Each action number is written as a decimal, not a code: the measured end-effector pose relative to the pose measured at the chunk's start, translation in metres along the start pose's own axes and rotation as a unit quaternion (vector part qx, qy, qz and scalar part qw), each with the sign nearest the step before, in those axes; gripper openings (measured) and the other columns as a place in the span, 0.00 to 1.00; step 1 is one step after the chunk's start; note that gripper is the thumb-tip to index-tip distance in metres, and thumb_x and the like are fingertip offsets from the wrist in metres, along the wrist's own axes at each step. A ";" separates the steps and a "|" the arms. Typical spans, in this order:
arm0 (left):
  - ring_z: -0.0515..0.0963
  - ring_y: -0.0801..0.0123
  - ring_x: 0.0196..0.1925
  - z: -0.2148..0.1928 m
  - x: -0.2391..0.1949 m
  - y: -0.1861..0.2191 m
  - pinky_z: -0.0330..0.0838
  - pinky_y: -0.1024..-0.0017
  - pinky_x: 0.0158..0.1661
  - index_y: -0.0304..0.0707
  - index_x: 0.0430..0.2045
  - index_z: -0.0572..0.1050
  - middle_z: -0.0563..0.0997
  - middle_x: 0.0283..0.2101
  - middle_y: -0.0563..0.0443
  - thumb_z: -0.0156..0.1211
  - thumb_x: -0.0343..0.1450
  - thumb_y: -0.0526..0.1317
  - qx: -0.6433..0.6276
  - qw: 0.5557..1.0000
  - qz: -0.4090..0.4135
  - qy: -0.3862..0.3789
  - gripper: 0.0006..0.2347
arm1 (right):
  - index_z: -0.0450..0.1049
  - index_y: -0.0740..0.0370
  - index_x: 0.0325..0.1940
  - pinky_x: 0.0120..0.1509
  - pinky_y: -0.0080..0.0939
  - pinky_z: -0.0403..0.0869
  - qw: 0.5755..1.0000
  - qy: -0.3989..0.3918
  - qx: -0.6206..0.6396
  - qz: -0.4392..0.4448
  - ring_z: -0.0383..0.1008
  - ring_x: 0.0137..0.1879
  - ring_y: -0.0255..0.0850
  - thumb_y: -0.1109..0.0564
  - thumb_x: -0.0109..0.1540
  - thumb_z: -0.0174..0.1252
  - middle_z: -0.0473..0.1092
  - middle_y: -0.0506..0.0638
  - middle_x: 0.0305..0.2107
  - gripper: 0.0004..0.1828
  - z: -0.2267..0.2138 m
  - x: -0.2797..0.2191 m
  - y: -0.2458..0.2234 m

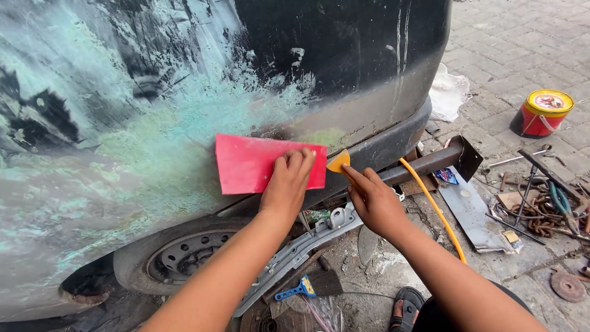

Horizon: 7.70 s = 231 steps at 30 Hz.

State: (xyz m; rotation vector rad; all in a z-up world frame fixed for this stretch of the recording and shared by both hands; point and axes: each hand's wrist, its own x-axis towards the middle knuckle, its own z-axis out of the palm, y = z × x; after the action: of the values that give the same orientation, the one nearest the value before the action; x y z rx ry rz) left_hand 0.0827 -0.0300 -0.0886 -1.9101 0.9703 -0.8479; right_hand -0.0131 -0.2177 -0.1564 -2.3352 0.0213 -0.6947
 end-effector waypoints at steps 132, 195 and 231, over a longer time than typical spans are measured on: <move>0.79 0.43 0.47 0.040 -0.287 -0.036 0.74 0.58 0.45 0.23 0.54 0.66 0.76 0.48 0.32 0.43 0.78 0.44 -0.576 0.590 -0.541 0.165 0.19 | 0.57 0.49 0.79 0.16 0.49 0.71 0.856 -0.107 -0.383 -0.331 0.72 0.25 0.47 0.65 0.57 0.51 0.64 0.50 0.35 0.44 0.084 0.074 -0.230; 0.82 0.56 0.31 0.006 -0.313 -0.003 0.80 0.70 0.21 0.48 0.71 0.49 0.76 0.52 0.34 0.62 0.69 0.28 -0.615 0.680 -0.397 -0.039 0.36 | 0.83 0.64 0.34 0.17 0.37 0.53 0.830 -0.364 0.359 0.224 0.53 0.15 0.37 0.52 0.69 0.56 0.60 0.45 0.11 0.17 0.139 -0.044 -0.207; 0.79 0.44 0.54 0.097 -0.317 -0.189 0.85 0.63 0.45 0.50 0.76 0.40 0.59 0.71 0.28 0.58 0.73 0.28 -0.274 0.755 -0.571 0.169 0.39 | 0.73 0.30 0.68 0.49 0.23 0.68 0.946 -0.316 0.025 0.063 0.71 0.35 0.29 0.48 0.60 0.60 0.84 0.32 0.51 0.30 0.109 -0.067 -0.093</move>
State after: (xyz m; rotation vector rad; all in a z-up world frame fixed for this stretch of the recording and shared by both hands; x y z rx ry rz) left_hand 0.0694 0.3469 -0.0289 -2.9629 0.0672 -1.7807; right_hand -0.0332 -0.0662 -0.1979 -2.3787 -0.1325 0.1336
